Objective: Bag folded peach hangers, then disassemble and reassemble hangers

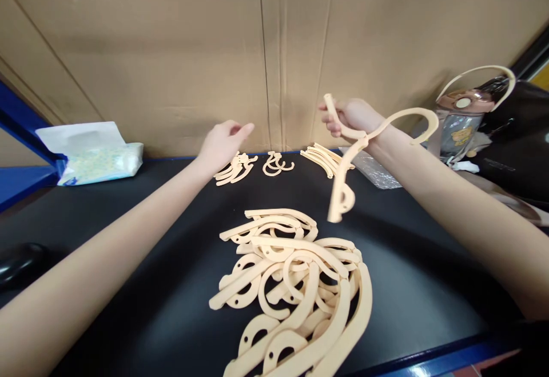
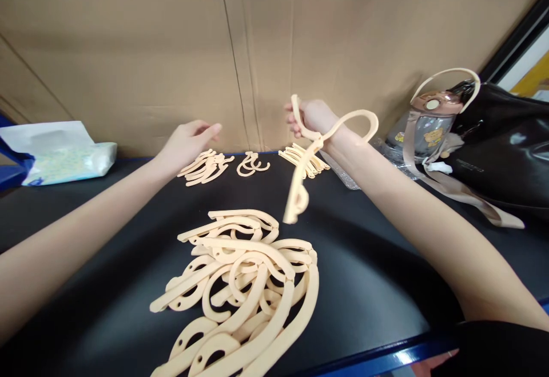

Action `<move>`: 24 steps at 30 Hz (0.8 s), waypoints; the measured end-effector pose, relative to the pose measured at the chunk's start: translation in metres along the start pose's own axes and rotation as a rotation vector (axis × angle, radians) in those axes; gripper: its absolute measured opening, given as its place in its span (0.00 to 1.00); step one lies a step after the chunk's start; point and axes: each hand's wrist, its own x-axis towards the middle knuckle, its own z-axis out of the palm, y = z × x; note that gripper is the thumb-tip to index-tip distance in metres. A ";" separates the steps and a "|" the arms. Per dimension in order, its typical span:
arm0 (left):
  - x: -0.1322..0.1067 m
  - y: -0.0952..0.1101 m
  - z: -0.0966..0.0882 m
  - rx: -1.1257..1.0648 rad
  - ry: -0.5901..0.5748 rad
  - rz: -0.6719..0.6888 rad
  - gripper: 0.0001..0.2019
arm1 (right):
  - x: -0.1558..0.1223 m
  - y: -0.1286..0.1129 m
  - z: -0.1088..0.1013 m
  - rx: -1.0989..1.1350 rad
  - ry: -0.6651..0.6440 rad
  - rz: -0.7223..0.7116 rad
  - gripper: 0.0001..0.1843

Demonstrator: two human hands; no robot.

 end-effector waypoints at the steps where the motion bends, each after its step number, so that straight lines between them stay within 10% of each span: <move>1: -0.006 0.010 0.006 -0.063 -0.081 0.008 0.19 | -0.001 -0.003 0.001 0.104 0.081 0.023 0.16; 6: -0.036 0.047 0.025 -0.808 -0.863 -0.334 0.42 | -0.012 -0.006 0.013 0.329 0.287 0.072 0.16; 15: -0.028 0.039 0.014 -0.842 -0.438 -0.380 0.09 | -0.008 0.039 0.028 -0.237 0.179 -0.230 0.09; 24: -0.022 0.020 0.023 -0.698 -0.675 -0.263 0.02 | -0.037 0.015 0.030 -1.178 -0.202 -0.704 0.12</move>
